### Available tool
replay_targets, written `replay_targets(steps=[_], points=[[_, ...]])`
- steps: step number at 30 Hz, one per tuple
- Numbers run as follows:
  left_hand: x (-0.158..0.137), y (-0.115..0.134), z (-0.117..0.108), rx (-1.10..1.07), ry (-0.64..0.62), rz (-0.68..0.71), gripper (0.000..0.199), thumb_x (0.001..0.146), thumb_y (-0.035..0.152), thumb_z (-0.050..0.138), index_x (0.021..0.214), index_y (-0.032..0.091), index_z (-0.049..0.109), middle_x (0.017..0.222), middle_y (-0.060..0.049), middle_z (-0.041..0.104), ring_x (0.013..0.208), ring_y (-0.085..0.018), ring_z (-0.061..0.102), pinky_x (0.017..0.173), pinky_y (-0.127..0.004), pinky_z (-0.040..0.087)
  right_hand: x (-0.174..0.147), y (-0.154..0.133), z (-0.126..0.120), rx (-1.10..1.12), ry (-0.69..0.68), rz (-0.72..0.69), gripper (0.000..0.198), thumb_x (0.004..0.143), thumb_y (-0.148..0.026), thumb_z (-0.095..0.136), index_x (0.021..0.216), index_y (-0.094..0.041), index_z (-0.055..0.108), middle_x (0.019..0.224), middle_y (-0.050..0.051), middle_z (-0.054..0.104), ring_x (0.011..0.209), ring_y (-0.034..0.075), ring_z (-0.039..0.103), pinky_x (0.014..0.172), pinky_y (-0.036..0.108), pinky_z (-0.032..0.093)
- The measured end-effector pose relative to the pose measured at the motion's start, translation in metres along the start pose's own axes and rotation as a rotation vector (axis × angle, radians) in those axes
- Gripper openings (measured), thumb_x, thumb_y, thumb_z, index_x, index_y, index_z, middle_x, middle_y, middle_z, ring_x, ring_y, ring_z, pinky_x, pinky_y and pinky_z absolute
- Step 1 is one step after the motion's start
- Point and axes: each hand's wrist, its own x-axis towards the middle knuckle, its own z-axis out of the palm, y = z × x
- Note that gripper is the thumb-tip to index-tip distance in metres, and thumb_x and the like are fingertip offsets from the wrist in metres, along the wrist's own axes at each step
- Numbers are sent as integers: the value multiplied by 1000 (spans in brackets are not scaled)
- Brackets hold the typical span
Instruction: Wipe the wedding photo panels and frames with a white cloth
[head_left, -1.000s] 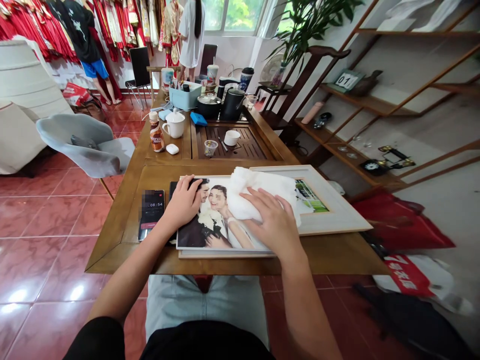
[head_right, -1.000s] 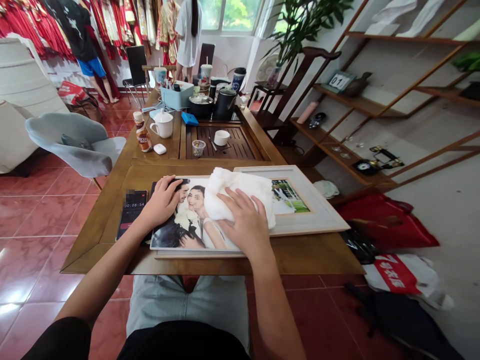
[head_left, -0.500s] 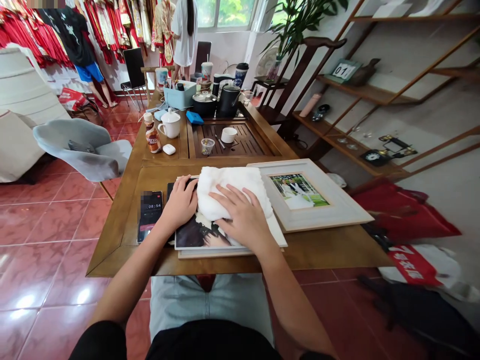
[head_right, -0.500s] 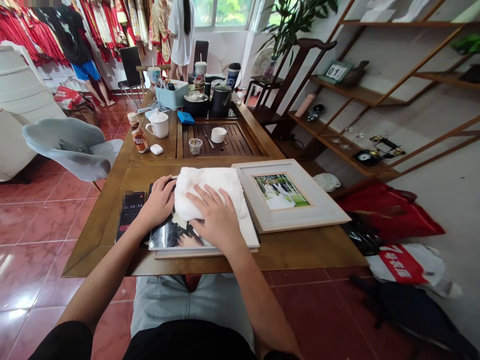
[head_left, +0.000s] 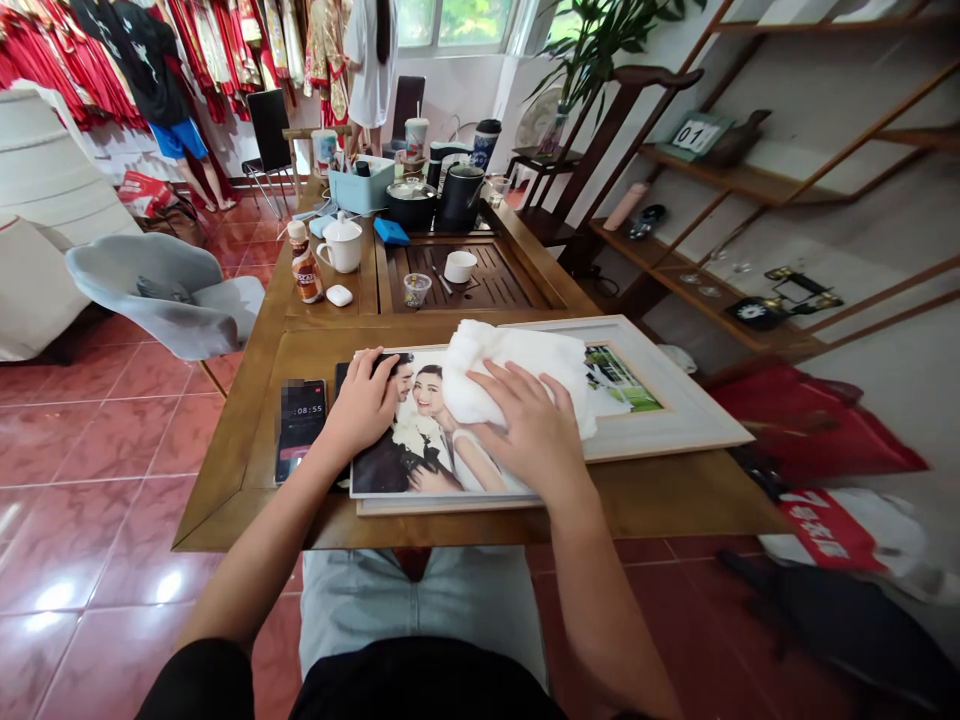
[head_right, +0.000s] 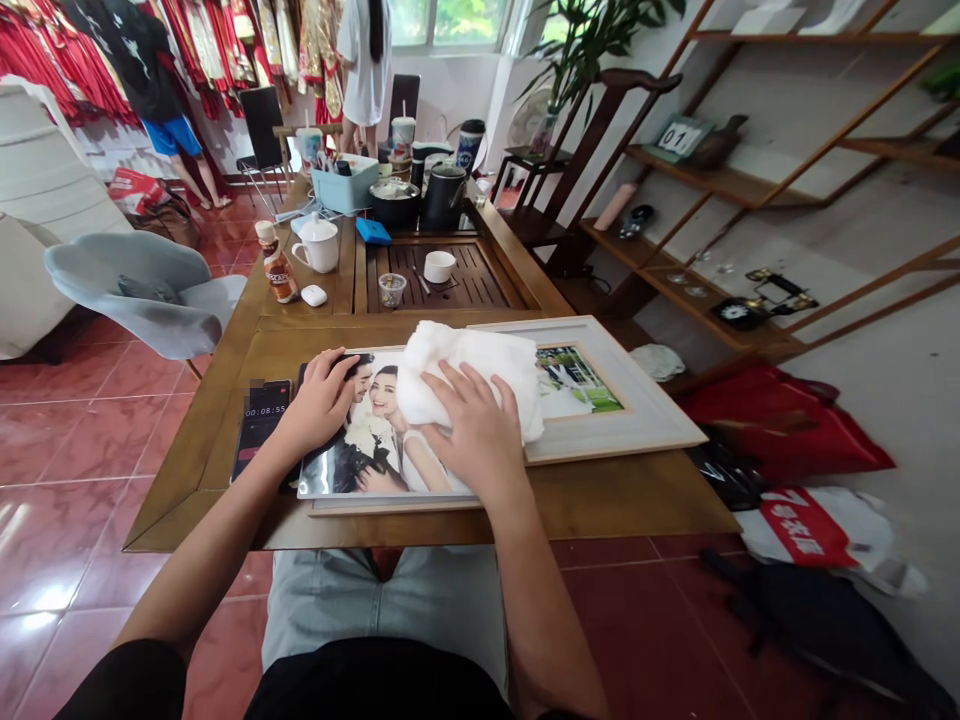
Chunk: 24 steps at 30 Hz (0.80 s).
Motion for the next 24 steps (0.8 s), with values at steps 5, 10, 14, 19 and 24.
replay_targets(steps=[5,10,14,19,24], points=[[1,-3,2,12,8,22,40,103,25,39,141,17,53,150,-17,48,147,-33,37,123,-59,31,10,-30,2,43,-74,-95,52,93,-34,57,144,-27,57,156,5,53,144,31,45,119,55,26],[1,-5,5,27,15,10,40,103,22,38,138,15,55,149,-19,48,147,-33,37,123,-57,32,16,-42,2,90,-99,-124,52,94,-34,57,145,-28,56,157,3,51,146,28,44,121,53,25],[1,-3,3,24,13,10,41,103,24,40,140,14,54,150,-19,47,147,-34,36,123,-58,31,17,-27,1,77,-63,-37,50,93,-33,58,143,-28,57,155,4,53,144,29,46,120,54,28],[0,1,0,17,10,13,40,103,25,40,140,16,54,150,-17,48,147,-32,37,124,-55,31,15,-7,4,33,0,58,49,95,-36,56,143,-26,57,155,8,54,144,31,46,118,56,29],[0,3,0,24,3,12,41,103,24,40,139,12,54,150,-20,48,147,-33,37,125,-55,31,14,-13,4,29,-33,2,49,95,-35,56,143,-25,57,155,8,53,145,33,45,118,58,28]])
